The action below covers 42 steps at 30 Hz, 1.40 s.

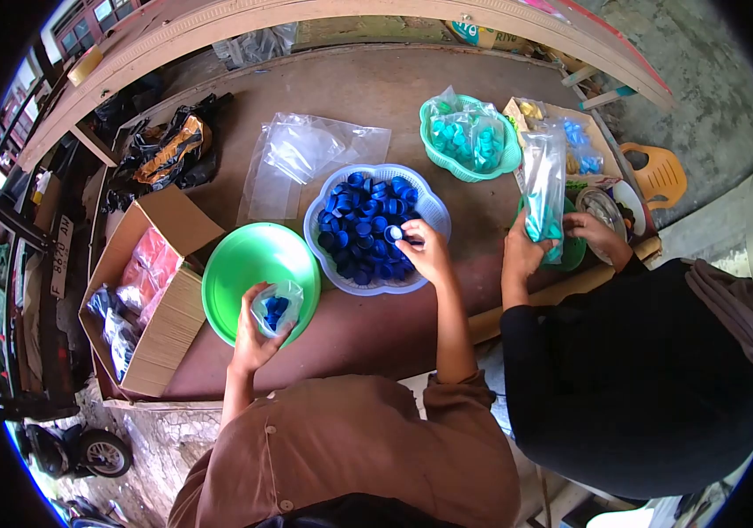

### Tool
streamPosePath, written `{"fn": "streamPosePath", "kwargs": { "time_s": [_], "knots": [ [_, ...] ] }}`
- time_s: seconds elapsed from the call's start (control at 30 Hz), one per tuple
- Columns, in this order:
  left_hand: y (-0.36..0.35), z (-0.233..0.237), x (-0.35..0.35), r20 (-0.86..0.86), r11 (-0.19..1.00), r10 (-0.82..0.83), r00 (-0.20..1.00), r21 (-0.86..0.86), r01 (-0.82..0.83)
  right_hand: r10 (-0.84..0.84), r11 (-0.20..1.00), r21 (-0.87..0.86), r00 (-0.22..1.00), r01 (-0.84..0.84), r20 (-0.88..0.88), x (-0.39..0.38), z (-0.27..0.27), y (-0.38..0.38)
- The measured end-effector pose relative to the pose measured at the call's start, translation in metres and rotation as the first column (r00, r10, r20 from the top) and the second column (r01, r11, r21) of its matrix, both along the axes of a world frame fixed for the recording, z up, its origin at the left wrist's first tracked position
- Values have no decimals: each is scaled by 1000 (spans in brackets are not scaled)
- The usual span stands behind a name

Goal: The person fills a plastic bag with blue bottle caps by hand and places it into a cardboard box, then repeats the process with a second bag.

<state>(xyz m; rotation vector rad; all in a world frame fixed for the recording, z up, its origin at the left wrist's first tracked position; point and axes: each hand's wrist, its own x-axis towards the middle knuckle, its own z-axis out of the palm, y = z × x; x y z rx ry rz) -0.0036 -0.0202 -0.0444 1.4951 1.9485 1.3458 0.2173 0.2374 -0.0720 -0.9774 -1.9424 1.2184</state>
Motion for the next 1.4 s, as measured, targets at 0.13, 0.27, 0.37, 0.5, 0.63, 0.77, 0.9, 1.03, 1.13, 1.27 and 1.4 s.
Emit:
{"fn": "streamPosePath", "kwargs": {
  "time_s": [0.13,0.27,0.37,0.5,0.63,0.77,0.9,1.03,1.13,1.27,1.4],
  "knots": [
    [1,1,1,-20,1000,0,1000,-19,0,37,903,-374,907,-210,-419,-4,0,-10],
    [2,2,1,3,1000,-2,1000,-21,2,-57,646,-407,491,-646,-870,-19,8,-29],
    [2,3,1,-6,1000,-6,1000,-23,6,-285,462,-369,259,-806,-923,-33,12,-45],
    [2,2,1,-15,1000,-1,1000,-19,1,-520,326,-413,204,-850,-829,-46,25,-64],
    [1,1,1,-21,1000,4,1000,-30,-4,-462,412,-442,235,-797,-855,-55,40,-80],
    [1,4,2,-27,1000,22,999,-22,-22,-125,838,-433,654,-334,-746,-73,60,-116],
    [2,-3,0,35,1000,30,999,-5,-30,190,965,-63,844,-254,-502,-93,48,-154],
    [1,-5,-1,89,999,12,996,48,-17,349,929,222,899,-296,-265,-99,39,-160],
    [0,1,0,24,999,29,999,41,-30,35,863,-393,815,-317,-579,-95,41,-156],
    [0,2,-1,42,999,16,999,28,-17,-394,277,-581,461,-766,-795,-80,39,-138],
    [0,1,-1,38,1000,8,999,23,-9,-447,222,-527,395,-820,-803,-81,41,-135]
  ]
}}
